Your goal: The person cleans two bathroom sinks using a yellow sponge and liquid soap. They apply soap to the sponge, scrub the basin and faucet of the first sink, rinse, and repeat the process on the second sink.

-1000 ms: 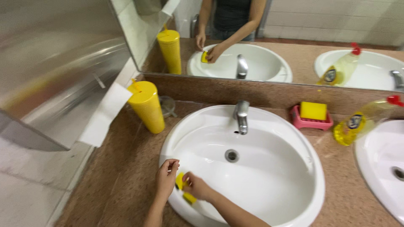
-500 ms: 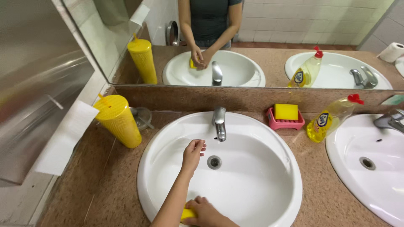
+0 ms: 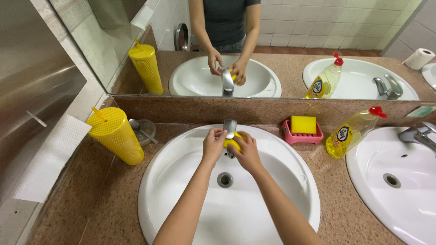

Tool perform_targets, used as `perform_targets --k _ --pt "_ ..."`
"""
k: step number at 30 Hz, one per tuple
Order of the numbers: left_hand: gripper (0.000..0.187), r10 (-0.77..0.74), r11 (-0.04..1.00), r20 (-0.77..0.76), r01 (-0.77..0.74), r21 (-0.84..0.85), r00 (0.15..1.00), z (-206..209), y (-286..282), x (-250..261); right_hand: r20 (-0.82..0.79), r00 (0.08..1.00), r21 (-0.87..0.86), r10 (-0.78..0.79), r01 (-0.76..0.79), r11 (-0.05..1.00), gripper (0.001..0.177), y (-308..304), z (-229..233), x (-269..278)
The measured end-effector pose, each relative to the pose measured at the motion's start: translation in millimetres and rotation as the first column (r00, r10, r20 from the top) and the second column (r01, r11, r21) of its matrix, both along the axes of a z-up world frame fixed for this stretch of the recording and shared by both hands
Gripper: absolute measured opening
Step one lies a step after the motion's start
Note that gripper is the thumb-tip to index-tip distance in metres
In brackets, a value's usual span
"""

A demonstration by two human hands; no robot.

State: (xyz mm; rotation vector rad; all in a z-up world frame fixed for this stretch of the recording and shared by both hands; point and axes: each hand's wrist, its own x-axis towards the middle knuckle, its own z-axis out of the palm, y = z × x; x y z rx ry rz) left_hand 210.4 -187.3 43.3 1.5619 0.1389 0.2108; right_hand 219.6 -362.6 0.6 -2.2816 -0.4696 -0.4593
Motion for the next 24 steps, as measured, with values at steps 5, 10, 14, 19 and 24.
perform_targets --k 5,10,14,19,24 --pt "0.026 -0.023 1.000 -0.101 0.022 -0.010 0.995 1 2 5 -0.074 0.996 -0.048 -0.044 0.040 0.998 0.026 31 33 -7" --pt "0.023 -0.016 1.000 -0.110 0.017 0.009 0.994 -4 5 0 -0.022 1.000 -0.181 0.011 -0.015 0.983 0.039 25 20 -15" --pt "0.021 -0.002 1.000 -0.074 0.001 -0.018 0.997 -9 13 -4 -0.262 0.963 0.270 -0.067 0.140 0.953 0.037 32 6 -6" --pt "0.021 -0.001 0.996 -0.050 -0.004 -0.094 0.999 -12 15 -1 -0.044 0.988 0.290 -0.151 0.157 0.944 0.049 44 -14 -46" --pt "0.022 0.011 0.994 -0.039 -0.015 -0.111 0.999 -12 14 -6 -0.648 0.761 0.568 -0.002 0.486 0.665 0.055 44 -34 -12"
